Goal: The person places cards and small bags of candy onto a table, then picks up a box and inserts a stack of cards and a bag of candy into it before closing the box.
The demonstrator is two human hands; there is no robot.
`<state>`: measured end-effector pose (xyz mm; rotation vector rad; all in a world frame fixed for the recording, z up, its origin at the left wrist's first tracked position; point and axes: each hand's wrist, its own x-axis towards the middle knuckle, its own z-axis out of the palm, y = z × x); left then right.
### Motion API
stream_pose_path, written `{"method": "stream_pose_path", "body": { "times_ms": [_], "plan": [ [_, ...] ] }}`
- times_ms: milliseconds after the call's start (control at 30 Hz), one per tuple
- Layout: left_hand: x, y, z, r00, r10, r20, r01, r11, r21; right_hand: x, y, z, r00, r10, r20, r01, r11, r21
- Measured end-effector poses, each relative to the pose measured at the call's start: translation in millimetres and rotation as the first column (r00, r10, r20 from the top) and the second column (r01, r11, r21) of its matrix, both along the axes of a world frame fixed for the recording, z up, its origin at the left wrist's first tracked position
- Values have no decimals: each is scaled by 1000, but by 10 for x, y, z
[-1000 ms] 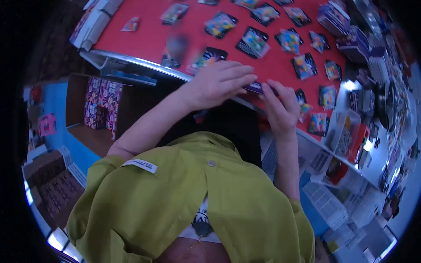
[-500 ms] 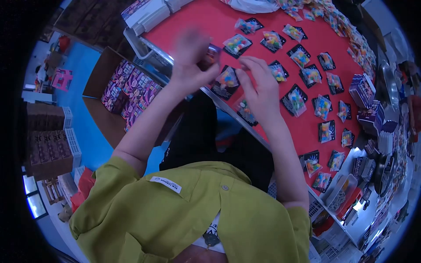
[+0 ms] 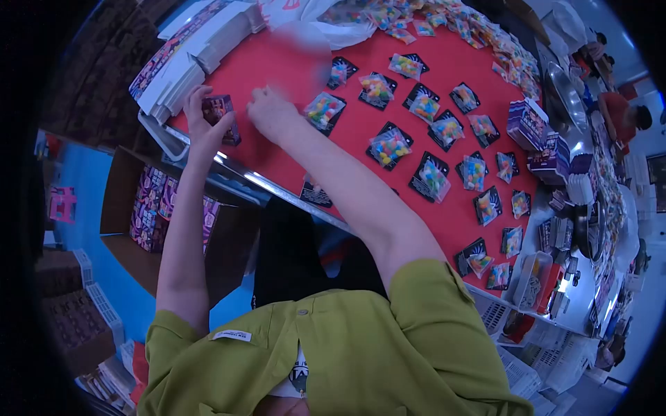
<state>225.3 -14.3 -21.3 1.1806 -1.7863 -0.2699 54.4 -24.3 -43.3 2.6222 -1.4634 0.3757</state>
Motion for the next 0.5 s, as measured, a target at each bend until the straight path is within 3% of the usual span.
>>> {"method": "stream_pose_path", "body": {
  "times_ms": [100,167,233,300,367,467,500],
  "plan": [
    [-115,-151,-116,998,10,69,-11,1000,7,-562,92,154,981,-37,190,88,960,-267],
    [-188,-162,-209,958,-18,288,21,1000,-7,-1054,141,260,967,-116,229,179,943,-281],
    [-193,-153,-275,922,-58,382,44,998,47,-1553,239,270,950,-233,209,292,897,-330],
    [-191,-148,-243,831,-100,548,70,995,74,-2039,304,197,920,-322,223,382,860,-337],
    [-151,-73,-233,821,-130,557,92,991,95,-2453,283,102,886,-392,247,459,815,-354],
    [-128,44,-197,821,-136,555,83,989,119,-2933,144,-31,785,-573,235,619,737,-271],
    [-114,81,-234,814,-118,569,64,991,115,-3034,75,-64,744,-651,153,669,723,-174]
  ]
}}
